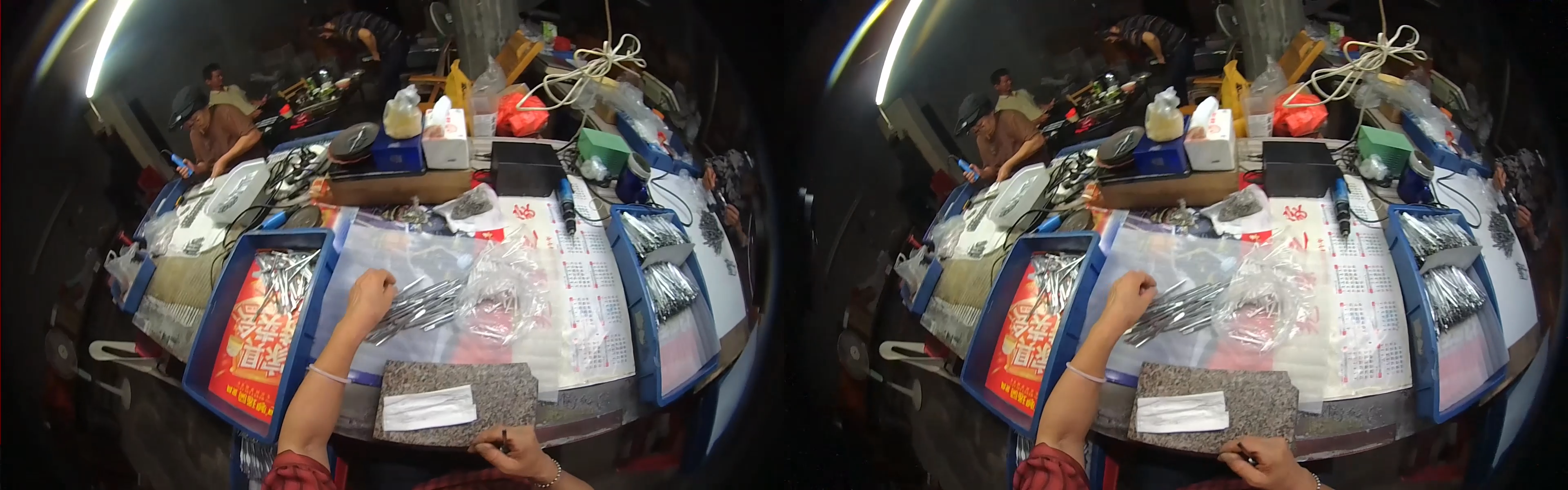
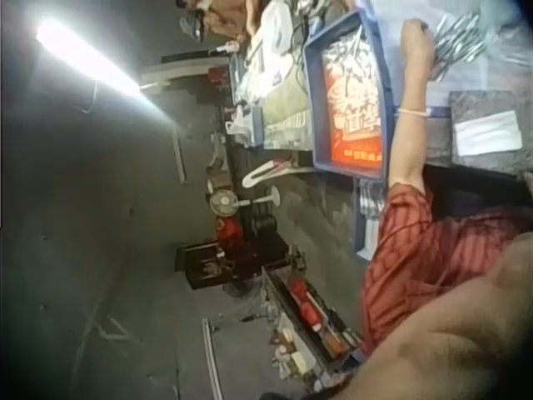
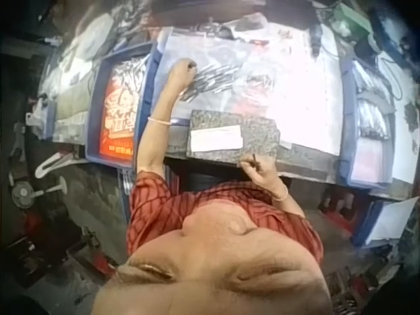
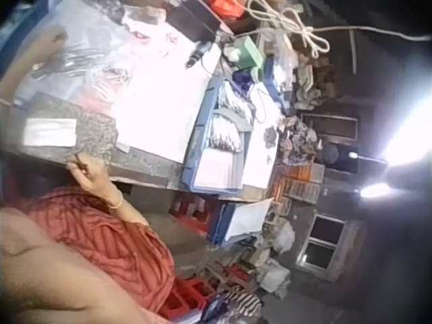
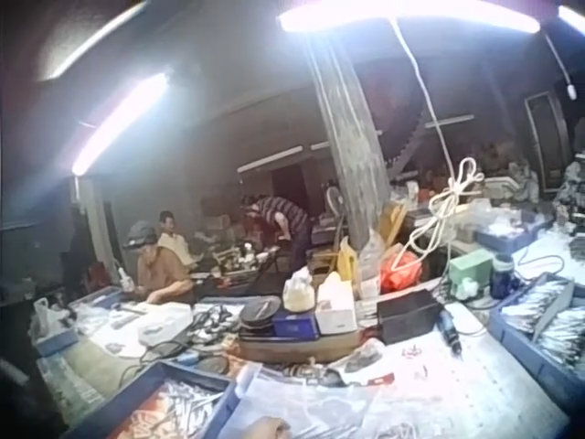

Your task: Polishing or deburring small metal rods on a cloth/paper placed over a stone block.

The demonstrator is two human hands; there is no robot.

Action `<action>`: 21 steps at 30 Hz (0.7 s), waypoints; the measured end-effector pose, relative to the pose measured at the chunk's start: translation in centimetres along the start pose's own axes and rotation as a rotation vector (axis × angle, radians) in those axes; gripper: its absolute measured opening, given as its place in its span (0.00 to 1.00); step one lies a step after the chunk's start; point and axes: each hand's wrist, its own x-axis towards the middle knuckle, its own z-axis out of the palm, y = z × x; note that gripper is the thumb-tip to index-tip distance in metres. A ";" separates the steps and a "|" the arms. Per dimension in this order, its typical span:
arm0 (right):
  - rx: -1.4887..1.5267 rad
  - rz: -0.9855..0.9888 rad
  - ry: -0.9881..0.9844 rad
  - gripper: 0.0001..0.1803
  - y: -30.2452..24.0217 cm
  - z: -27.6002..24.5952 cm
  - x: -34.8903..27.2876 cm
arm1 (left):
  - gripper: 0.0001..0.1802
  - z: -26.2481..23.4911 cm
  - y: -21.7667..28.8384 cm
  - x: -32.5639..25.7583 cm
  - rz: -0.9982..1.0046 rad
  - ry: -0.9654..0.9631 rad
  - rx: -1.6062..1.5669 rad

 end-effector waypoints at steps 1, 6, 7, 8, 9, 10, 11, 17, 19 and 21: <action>-0.005 -0.001 -0.005 0.06 0.1 -0.2 -0.1 | 0.08 0.4 0.3 0.5 -0.035 -0.126 0.001; -0.043 -0.067 0.100 0.04 -2.0 -0.2 0.5 | 0.06 1.6 0.1 0.6 0.012 -0.158 0.034; -0.039 -0.071 0.107 0.04 -2.1 -0.2 0.4 | 0.06 1.6 -0.2 0.4 0.089 -0.133 0.065; -0.041 -0.072 0.120 0.04 -2.2 -0.1 0.3 | 0.06 1.7 -0.5 0.3 0.109 -0.124 0.068; -0.047 -0.068 0.109 0.04 -2.3 -0.2 0.2 | 0.06 1.8 -0.9 0.1 0.132 -0.097 0.100; -0.030 -0.082 0.115 0.04 -2.6 -0.3 0.3 | 0.07 1.9 -1.0 0.1 0.158 -0.074 0.130; -0.013 -0.093 0.121 0.04 -2.8 -0.3 0.3 | 0.07 1.8 -0.9 0.1 0.182 -0.071 0.131; 0.062 -0.150 0.145 0.04 -2.8 -0.2 0.2 | 0.04 -0.4 -0.3 -1.8 -0.022 0.128 -0.402; 0.079 -0.163 0.159 0.03 -2.9 -0.2 0.1 | 0.03 -3.0 3.0 -4.0 -0.066 0.140 -0.605; 0.085 -0.157 0.157 0.03 -2.9 -0.2 0.0 | 0.03 -5.4 6.0 -6.8 -0.058 0.143 -0.623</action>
